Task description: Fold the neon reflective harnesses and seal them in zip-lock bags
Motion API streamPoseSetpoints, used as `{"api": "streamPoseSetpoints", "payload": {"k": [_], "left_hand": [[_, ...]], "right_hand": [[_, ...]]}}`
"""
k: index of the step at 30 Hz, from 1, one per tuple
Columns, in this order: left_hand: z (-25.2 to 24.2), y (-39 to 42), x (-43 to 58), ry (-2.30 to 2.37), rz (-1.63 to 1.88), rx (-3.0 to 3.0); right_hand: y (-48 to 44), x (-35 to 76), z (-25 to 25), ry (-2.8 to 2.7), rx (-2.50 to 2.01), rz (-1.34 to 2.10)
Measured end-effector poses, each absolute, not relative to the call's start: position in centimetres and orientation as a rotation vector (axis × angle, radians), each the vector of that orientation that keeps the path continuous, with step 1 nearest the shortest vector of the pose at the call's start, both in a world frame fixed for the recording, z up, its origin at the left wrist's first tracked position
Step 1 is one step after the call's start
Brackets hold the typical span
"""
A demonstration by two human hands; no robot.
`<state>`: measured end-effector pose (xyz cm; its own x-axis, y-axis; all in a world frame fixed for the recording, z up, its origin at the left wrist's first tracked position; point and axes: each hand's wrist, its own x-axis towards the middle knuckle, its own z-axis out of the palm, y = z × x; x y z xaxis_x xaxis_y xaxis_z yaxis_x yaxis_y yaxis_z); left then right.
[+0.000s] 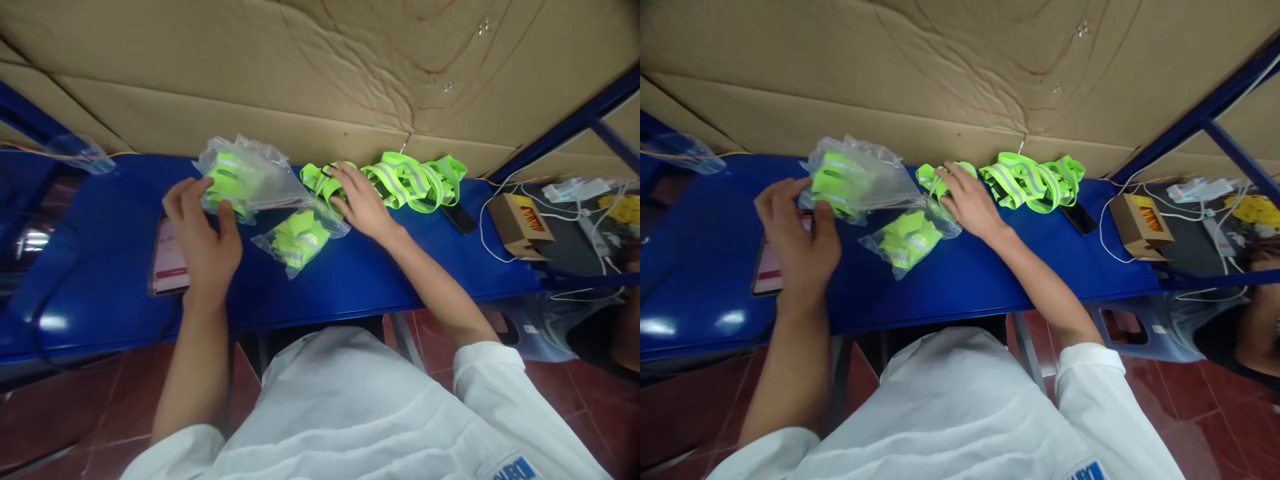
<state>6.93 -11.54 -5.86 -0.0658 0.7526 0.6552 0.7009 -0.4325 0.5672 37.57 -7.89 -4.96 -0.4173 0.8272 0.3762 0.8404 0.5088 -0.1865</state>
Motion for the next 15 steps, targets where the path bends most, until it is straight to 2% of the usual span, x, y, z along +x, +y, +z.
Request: {"api": "streamPoseSetpoints", "payload": {"k": [8,15], "left_hand": [[-3.8,-14.2,12.2,1.288,1.54,2.424],[-4.3,-16.5,14.6,1.066,1.31,2.422]], "right_hand": [[-1.8,40.6,-6.7,-2.393,-1.505,0.161],[-5.5,42.6,-3.3,-1.826,-1.479,-0.016]]}}
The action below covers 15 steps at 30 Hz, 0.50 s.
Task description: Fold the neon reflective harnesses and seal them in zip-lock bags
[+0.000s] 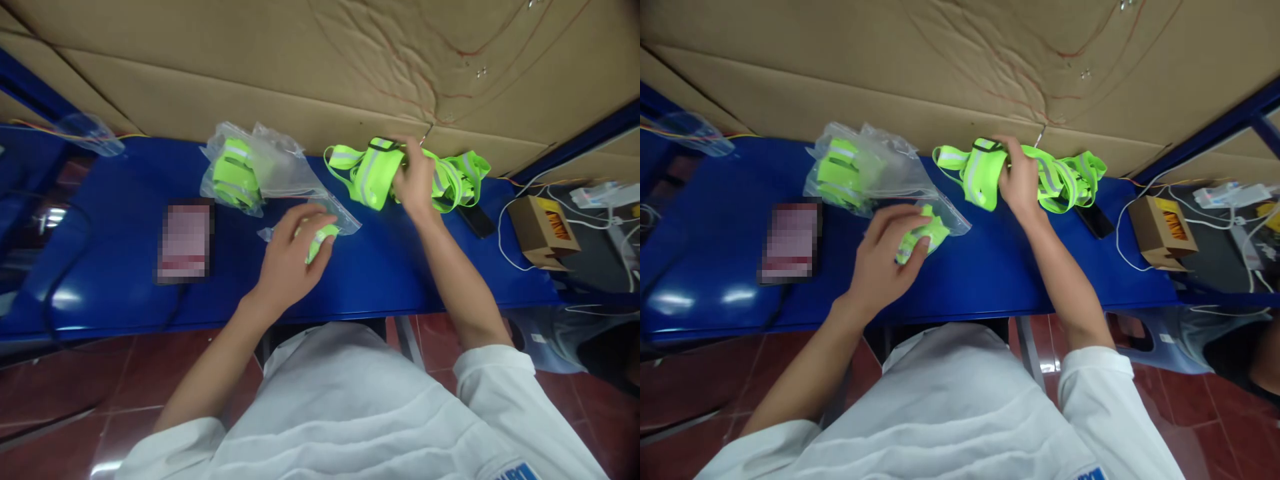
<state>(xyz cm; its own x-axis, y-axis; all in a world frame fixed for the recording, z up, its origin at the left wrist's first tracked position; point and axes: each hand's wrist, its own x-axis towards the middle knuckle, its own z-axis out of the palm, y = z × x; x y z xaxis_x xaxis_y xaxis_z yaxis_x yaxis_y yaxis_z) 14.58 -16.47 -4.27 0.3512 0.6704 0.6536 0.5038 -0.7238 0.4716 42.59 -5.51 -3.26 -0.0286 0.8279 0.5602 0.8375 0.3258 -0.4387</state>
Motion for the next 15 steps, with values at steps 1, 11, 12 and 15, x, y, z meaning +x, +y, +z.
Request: {"api": "streamPoseSetpoints", "payload": {"k": [1,11,12,15], "left_hand": [[-4.4,-16.9,15.1,1.024,1.246,2.424],[-6.9,-18.5,19.4,0.914,1.003,1.397],[-6.9,-18.3,19.2,0.884,0.941,1.303],[-6.7,-18.1,18.6,0.868,0.863,1.28]], "right_hand": [[-6.5,43.2,-2.7,-1.773,-1.454,-0.017],[-17.2,42.4,-3.9,-1.4,-1.213,0.301],[-18.3,42.0,-4.1,-1.456,-1.168,0.364],[-21.3,41.6,-4.1,-1.881,-0.955,0.435]]}}
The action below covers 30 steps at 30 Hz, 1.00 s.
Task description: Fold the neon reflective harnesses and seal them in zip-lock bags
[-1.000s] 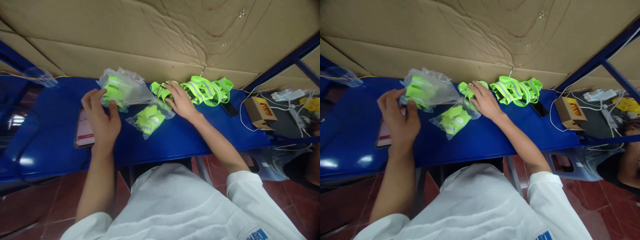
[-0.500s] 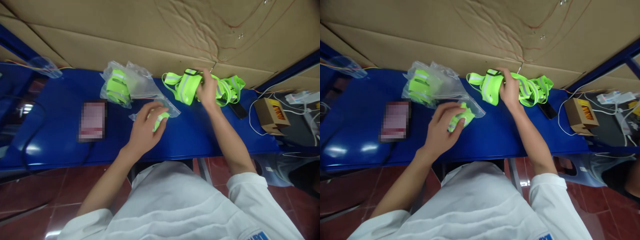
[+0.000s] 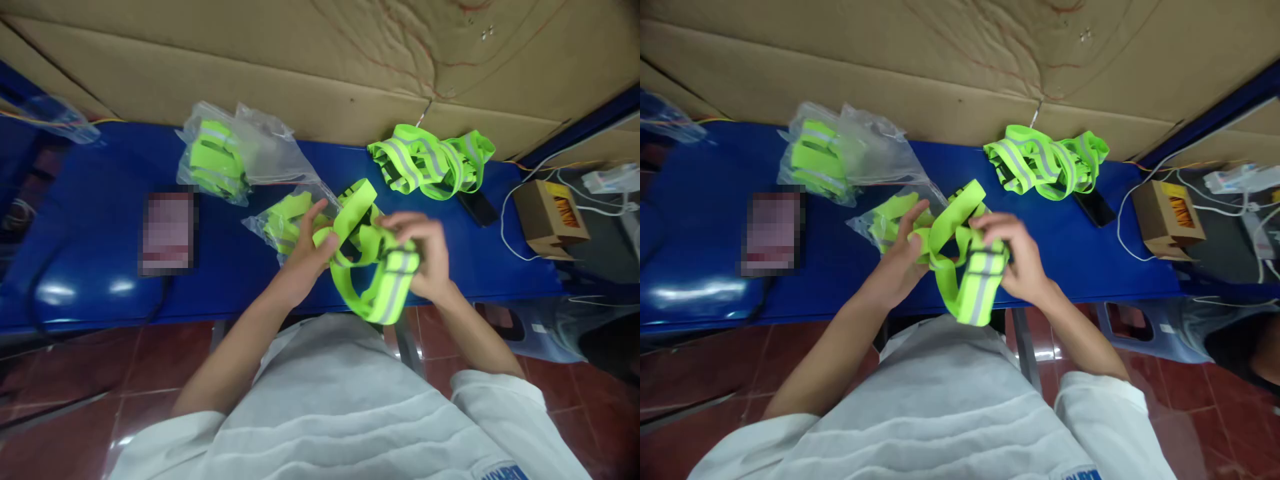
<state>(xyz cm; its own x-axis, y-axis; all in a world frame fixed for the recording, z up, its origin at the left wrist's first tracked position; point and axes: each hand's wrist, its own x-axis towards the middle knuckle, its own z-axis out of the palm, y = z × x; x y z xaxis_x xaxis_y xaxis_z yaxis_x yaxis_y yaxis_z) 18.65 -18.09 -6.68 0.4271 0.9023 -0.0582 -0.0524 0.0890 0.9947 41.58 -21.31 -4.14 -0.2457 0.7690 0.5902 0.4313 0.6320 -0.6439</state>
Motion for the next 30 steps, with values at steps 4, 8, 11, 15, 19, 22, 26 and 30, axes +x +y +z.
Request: {"api": "streamPoseSetpoints", "payload": {"k": [4,8,11,15,19,22,26,30], "left_hand": [[-6.7,-19.1,18.5,0.977,0.921,1.537],[-6.7,-20.5,17.5,1.113,0.953,1.532],[-5.7,-21.1,15.4,1.348,1.011,1.604],[-3.6,-21.0,13.2,1.774,1.19,1.898],[-3.5,-21.4,14.5,1.905,1.229,2.286],[-5.3,-21.9,16.6,1.482,0.859,2.399],[-7.8,-21.5,18.0,1.537,0.647,2.258],[-8.1,-20.6,17.8,1.412,0.524,2.33]], "right_hand": [[-25.3,42.1,-3.7,-2.569,-0.915,0.433],[-28.2,43.0,-3.5,-2.538,-1.0,0.757],[-28.5,43.3,-4.1,-2.108,-1.272,0.553],[-26.6,42.3,-6.3,-1.846,-1.654,0.265],[-25.0,39.9,-8.2,-2.018,-1.764,0.235],[-25.1,38.5,-8.6,-2.008,-1.689,0.392],[-26.0,38.5,-8.4,-1.827,-1.501,0.794],[-26.7,39.6,-8.0,-1.841,-1.405,0.956]]}}
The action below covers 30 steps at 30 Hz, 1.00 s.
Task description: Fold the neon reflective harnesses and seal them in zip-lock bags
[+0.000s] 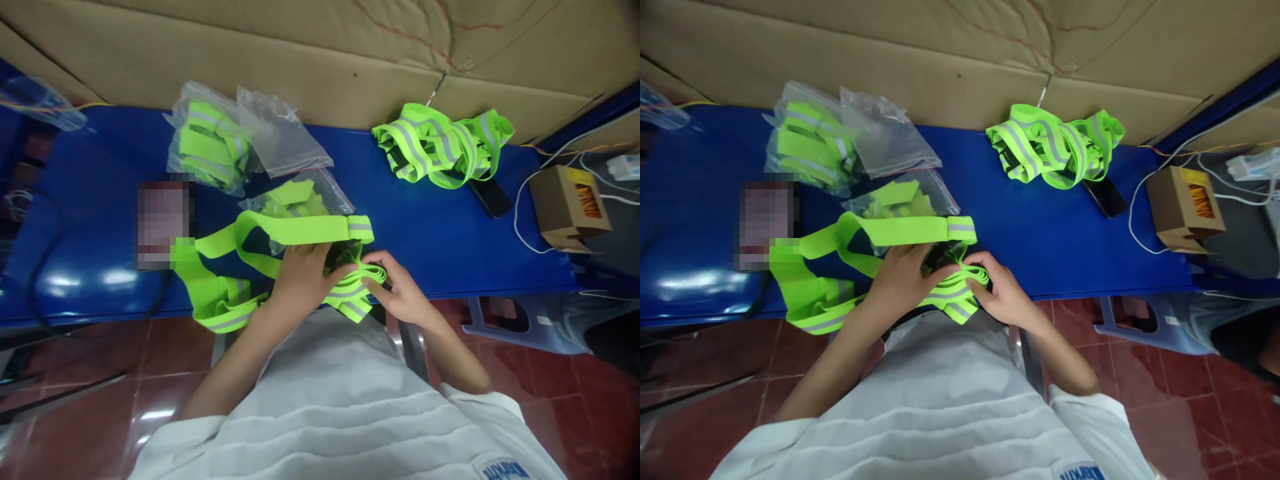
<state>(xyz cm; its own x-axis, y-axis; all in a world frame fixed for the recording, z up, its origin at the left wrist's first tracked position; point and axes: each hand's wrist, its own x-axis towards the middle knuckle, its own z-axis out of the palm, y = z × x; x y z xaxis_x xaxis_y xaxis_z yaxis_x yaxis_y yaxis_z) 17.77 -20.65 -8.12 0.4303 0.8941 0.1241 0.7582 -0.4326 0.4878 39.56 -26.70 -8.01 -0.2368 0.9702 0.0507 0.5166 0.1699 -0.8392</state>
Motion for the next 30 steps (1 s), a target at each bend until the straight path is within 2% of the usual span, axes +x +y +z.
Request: {"api": "streamPoseSetpoints", "payload": {"k": [2,7,9,13,17,22,30], "left_hand": [[-7.5,-20.6,17.6,1.317,0.491,2.396],[-5.1,-21.5,17.2,1.096,0.509,2.611],[-4.0,-21.7,16.8,0.966,0.561,2.584],[-2.4,-21.4,16.4,0.864,0.682,2.212],[-2.0,-20.8,17.3,0.743,0.618,1.713],[-1.8,-20.9,17.9,0.695,0.608,1.607],[-1.2,-23.1,16.3,0.795,0.478,1.952]], "right_hand": [[-26.9,39.9,-7.4,-1.86,-1.408,0.905],[-26.8,40.3,-5.0,-1.79,-1.479,0.365],[-26.4,40.6,-4.1,-1.855,-1.509,0.33],[-26.4,41.4,-2.4,-1.806,-1.533,0.478],[-27.9,41.2,-0.7,-1.894,-1.433,0.214],[-29.1,40.6,-0.2,-2.368,-1.31,0.448],[-28.2,40.3,-0.3,-2.083,-1.355,0.71]]}}
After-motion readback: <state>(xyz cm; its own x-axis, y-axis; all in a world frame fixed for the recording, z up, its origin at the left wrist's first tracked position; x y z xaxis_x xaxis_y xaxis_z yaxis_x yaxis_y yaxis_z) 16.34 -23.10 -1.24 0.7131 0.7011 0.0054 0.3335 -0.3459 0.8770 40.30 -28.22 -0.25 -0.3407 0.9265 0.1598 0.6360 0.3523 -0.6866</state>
